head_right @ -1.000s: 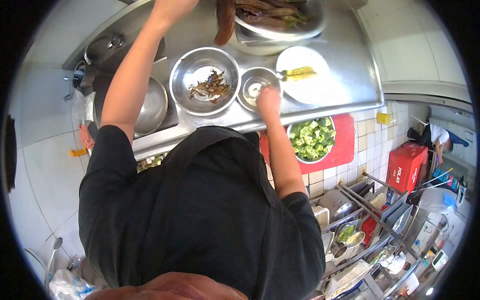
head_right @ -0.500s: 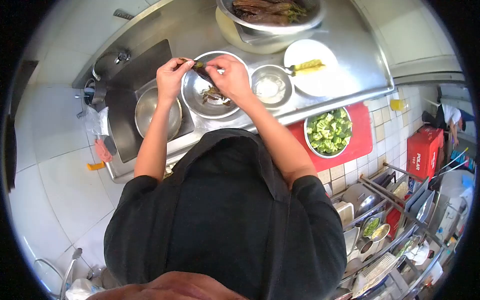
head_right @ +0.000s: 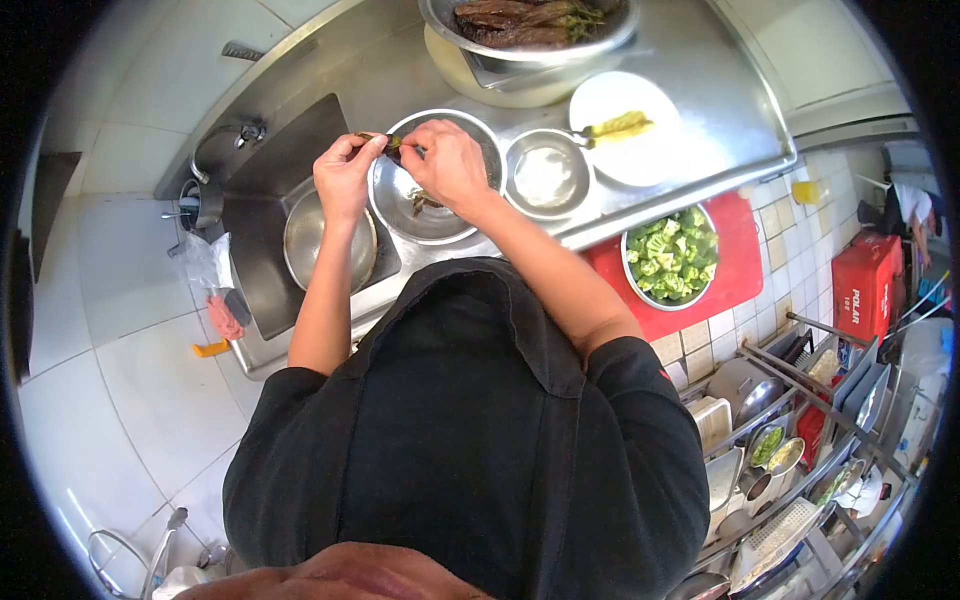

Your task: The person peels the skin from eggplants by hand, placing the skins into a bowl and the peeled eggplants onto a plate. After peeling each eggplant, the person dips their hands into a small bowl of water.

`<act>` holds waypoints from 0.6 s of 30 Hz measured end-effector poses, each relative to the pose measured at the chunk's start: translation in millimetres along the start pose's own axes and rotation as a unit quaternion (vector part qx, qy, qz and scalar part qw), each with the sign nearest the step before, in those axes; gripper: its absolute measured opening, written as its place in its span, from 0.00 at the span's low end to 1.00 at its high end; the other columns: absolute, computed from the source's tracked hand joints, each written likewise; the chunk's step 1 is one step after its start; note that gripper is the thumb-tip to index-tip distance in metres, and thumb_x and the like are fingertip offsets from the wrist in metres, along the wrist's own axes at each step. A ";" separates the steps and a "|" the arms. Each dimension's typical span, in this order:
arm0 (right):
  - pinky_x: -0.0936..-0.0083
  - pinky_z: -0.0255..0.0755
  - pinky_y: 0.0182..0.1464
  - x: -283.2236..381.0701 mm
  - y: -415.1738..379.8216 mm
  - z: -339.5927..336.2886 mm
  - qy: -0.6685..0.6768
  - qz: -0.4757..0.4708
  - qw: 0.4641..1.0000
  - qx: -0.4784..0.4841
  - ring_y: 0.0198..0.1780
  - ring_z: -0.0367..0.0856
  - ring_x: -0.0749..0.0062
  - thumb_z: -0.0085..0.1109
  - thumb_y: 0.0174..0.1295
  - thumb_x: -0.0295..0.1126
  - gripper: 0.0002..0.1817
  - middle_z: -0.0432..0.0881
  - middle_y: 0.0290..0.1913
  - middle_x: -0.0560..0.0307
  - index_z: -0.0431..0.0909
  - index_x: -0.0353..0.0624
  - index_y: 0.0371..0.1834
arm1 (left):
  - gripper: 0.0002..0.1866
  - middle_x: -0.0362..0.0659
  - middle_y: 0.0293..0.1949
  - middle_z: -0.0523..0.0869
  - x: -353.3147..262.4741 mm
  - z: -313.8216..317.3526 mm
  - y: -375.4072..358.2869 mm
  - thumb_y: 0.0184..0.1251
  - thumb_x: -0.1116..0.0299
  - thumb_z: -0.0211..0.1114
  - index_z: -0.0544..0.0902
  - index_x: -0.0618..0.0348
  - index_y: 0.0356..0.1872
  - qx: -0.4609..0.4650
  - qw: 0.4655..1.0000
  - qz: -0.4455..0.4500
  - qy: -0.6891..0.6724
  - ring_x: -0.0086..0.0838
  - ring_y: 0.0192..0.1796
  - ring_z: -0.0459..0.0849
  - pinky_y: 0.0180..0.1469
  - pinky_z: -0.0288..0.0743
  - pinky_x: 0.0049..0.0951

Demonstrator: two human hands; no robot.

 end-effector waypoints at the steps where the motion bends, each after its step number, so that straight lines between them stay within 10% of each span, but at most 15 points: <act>1: 0.60 0.77 0.46 0.1 -0.1 0.3 0.004 0.003 1.000 -0.004 0.42 0.83 0.53 0.65 0.54 0.32 0.07 0.86 0.37 0.51 0.86 0.40 0.30 | 0.05 0.38 0.33 0.88 -1.0 0.1 -1.2 0.65 0.75 0.71 0.88 0.67 0.36 -0.001 1.000 -0.001 0.004 0.17 0.35 0.81 0.40 0.75 0.19; 18: 0.59 0.74 0.44 -74.1 -43.9 27.6 -0.042 0.056 0.996 0.055 0.36 0.82 0.49 0.61 0.53 0.31 0.06 0.83 0.32 0.46 0.81 0.39 0.26 | 0.06 0.40 0.36 0.89 -8.3 -37.3 0.9 0.66 0.74 0.70 0.88 0.66 0.40 -0.060 0.998 0.009 -0.003 0.21 0.39 0.84 0.48 0.76 0.22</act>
Point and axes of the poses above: each hand's wrist, its own y-axis towards the middle knuckle, its own z-axis out of the palm, x = y × z, the point moved 7 cm from there along y, towards the middle knuckle
